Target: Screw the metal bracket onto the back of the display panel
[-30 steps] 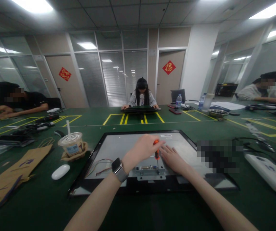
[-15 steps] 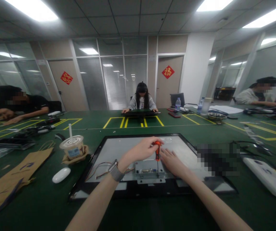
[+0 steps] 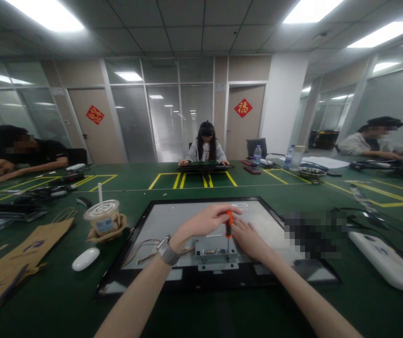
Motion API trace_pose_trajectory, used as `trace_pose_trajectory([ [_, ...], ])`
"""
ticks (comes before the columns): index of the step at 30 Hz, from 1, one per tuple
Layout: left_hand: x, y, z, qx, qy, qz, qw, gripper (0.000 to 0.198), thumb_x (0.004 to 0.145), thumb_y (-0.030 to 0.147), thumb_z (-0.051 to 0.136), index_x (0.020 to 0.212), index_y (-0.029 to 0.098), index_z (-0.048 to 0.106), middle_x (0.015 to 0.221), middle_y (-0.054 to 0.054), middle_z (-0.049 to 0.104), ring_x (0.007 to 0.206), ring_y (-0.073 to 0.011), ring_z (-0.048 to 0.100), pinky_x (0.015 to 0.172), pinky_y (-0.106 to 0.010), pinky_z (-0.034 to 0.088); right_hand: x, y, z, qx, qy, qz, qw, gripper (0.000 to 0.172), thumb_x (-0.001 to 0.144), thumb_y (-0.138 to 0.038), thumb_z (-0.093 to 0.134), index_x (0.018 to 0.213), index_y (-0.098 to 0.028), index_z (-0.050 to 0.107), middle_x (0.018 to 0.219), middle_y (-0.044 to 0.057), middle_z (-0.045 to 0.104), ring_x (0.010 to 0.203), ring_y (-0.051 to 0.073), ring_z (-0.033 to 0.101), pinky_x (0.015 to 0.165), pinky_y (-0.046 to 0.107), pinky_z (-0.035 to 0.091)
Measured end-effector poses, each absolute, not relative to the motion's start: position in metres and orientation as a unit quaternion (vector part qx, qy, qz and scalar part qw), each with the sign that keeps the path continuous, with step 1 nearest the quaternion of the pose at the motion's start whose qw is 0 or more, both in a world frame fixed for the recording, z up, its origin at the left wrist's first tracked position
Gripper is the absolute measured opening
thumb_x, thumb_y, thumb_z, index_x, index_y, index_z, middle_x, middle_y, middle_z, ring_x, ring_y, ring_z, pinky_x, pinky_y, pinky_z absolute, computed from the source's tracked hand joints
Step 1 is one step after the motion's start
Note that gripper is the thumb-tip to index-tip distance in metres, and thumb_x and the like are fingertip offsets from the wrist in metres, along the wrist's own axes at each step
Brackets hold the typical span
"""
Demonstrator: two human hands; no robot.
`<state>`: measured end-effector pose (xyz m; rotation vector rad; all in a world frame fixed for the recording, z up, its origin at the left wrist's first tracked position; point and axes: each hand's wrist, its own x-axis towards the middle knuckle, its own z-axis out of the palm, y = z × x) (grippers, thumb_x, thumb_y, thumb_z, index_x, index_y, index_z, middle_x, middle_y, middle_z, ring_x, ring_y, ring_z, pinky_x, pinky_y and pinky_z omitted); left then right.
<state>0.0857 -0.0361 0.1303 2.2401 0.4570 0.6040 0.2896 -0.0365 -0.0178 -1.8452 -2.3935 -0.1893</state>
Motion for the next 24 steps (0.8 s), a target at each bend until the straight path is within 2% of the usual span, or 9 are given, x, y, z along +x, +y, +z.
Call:
trace_pose_trajectory([
  [5, 0.091, -0.032, 0.12, 0.901, 0.229, 0.301, 0.21, 0.019, 0.088, 0.028, 0.057, 0.099, 0.018, 0.069, 0.093, -0.004, 0.066, 0.081, -0.0143, 0.061, 0.075, -0.025, 0.047, 0.288, -0.038, -0.013, -0.611, -0.788, -0.057, 0.05, 0.046, 0.095, -0.018, 0.031, 0.14, -0.018, 0.042, 0.147, 0.016, 0.04, 0.133, 0.033, 0.037, 0.102, 0.058, 0.033],
  [8, 0.092, -0.033, 0.117, 0.918, 0.262, 0.282, 0.093, 0.027, 0.093, 0.034, 0.048, 0.086, 0.016, 0.068, 0.083, -0.005, 0.064, 0.076, -0.0154, 0.06, 0.073, -0.026, 0.044, 0.288, -0.039, -0.012, -0.616, -0.785, -0.056, 0.047, 0.048, 0.095, -0.019, 0.029, 0.143, -0.016, 0.037, 0.148, 0.017, 0.039, 0.134, 0.034, 0.036, 0.102, 0.058, 0.033],
  [11, 0.089, -0.035, 0.118, 0.925, 0.288, 0.249, 0.018, 0.029, 0.094, 0.025, 0.039, 0.081, 0.016, 0.064, 0.077, -0.004, 0.065, 0.073, -0.0165, 0.06, 0.069, -0.027, 0.042, 0.288, -0.04, -0.012, -0.616, -0.784, -0.06, 0.047, 0.049, 0.094, -0.017, 0.03, 0.142, -0.018, 0.039, 0.147, 0.016, 0.04, 0.134, 0.034, 0.037, 0.103, 0.057, 0.033],
  [14, 0.086, -0.038, 0.121, 0.926, 0.304, 0.223, 0.002, 0.022, 0.091, 0.021, 0.041, 0.089, 0.018, 0.062, 0.074, -0.002, 0.065, 0.068, -0.0163, 0.06, 0.064, -0.026, 0.039, 0.288, -0.04, -0.013, -0.619, -0.781, -0.061, 0.052, 0.049, 0.093, -0.015, 0.031, 0.141, -0.021, 0.041, 0.147, 0.015, 0.041, 0.134, 0.031, 0.037, 0.103, 0.055, 0.033],
  [16, 0.086, -0.038, 0.123, 0.925, 0.311, 0.22, 0.002, 0.021, 0.091, 0.026, 0.043, 0.09, 0.019, 0.062, 0.069, -0.002, 0.064, 0.063, -0.0163, 0.059, 0.061, -0.025, 0.038, 0.288, -0.039, -0.014, -0.622, -0.778, -0.059, 0.057, 0.049, 0.093, -0.016, 0.031, 0.141, -0.021, 0.041, 0.147, 0.014, 0.041, 0.134, 0.03, 0.037, 0.103, 0.055, 0.033],
  [21, 0.089, -0.038, 0.123, 0.925, 0.314, 0.215, 0.003, 0.039, 0.092, 0.047, 0.042, 0.074, 0.018, 0.06, 0.059, -0.003, 0.058, 0.059, -0.0176, 0.058, 0.057, -0.025, 0.036, 0.287, -0.037, -0.015, -0.622, -0.778, -0.054, 0.063, 0.047, 0.095, -0.019, 0.031, 0.141, -0.019, 0.041, 0.147, 0.015, 0.041, 0.135, 0.031, 0.035, 0.104, 0.055, 0.032],
  [24, 0.089, -0.038, 0.121, 0.921, 0.317, 0.224, 0.006, 0.041, 0.095, 0.042, 0.036, 0.073, 0.017, 0.06, 0.066, -0.005, 0.06, 0.065, -0.0191, 0.059, 0.063, -0.028, 0.04, 0.286, -0.037, -0.014, -0.624, -0.778, -0.054, 0.06, 0.046, 0.096, -0.02, 0.031, 0.141, -0.02, 0.041, 0.147, 0.014, 0.041, 0.135, 0.032, 0.036, 0.104, 0.055, 0.033],
])
